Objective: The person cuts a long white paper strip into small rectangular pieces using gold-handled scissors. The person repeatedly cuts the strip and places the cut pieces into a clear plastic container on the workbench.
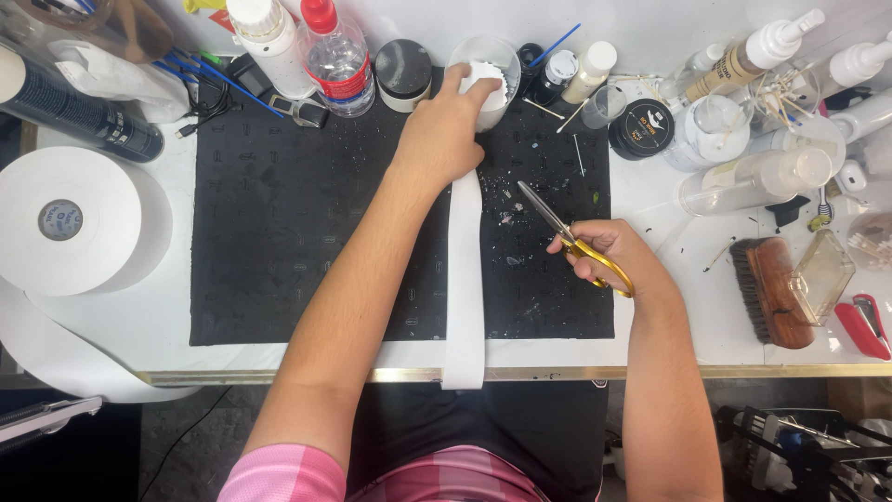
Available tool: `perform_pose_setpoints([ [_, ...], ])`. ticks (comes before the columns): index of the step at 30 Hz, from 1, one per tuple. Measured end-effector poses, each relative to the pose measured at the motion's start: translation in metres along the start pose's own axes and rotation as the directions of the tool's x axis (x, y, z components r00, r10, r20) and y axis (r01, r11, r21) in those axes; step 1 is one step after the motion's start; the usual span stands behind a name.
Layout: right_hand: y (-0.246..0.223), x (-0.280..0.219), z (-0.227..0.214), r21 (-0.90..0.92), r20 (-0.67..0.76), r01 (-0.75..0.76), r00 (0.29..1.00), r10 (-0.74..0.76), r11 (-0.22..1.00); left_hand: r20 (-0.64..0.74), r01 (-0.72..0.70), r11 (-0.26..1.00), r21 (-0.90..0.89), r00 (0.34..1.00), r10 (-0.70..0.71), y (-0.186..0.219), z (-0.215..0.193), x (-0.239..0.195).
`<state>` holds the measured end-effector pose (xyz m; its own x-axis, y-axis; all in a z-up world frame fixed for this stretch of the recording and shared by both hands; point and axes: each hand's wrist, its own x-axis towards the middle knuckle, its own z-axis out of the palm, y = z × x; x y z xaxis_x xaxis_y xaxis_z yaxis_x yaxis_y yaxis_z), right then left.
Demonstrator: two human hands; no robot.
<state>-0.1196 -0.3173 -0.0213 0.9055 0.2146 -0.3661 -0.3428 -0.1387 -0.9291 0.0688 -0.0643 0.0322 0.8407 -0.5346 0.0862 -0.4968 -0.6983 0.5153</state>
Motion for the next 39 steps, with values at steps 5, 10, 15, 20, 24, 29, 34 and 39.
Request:
perform_pose_setpoints([
  [5,-0.010,0.005,0.022,0.083,-0.237,0.092,0.969,-0.070,0.992,-0.258,-0.370,0.845,-0.387,0.923,0.286,0.007,-0.008,-0.051],
  [10,-0.013,0.021,0.053,0.120,-0.401,0.203,0.905,-0.140,0.972,-0.054,-0.218,0.634,-0.742,0.962,0.268,0.018,0.009,-0.078],
  [15,-0.021,0.029,0.068,0.144,-0.471,0.311,0.856,-0.211,0.940,-0.086,-0.182,0.541,-0.821,0.976,0.198,0.011,0.030,-0.086],
  [20,-0.030,0.029,0.071,0.062,-0.625,0.284,0.759,-0.185,0.957,0.165,0.051,0.578,-0.814,0.975,0.147,-0.008,0.047,-0.088],
  [24,-0.027,0.023,0.056,0.037,-0.513,0.210,0.843,-0.162,0.977,0.136,-0.012,0.594,-0.804,0.970,0.204,-0.014,0.050,-0.089],
  [29,-0.025,-0.007,0.015,-0.001,-0.248,0.076,0.966,-0.074,0.997,-0.023,-0.102,0.528,-0.843,0.988,0.154,-0.019,0.034,-0.086],
  [34,-0.040,-0.022,-0.002,-0.207,0.029,-0.244,0.967,0.255,0.947,-0.012,-0.120,0.508,-0.853,0.977,0.211,-0.019,0.022,-0.086],
  [39,-0.057,-0.008,0.007,-0.349,0.121,-0.226,0.951,0.283,0.909,0.068,-0.076,0.497,-0.865,0.962,0.266,-0.016,0.020,-0.088],
])
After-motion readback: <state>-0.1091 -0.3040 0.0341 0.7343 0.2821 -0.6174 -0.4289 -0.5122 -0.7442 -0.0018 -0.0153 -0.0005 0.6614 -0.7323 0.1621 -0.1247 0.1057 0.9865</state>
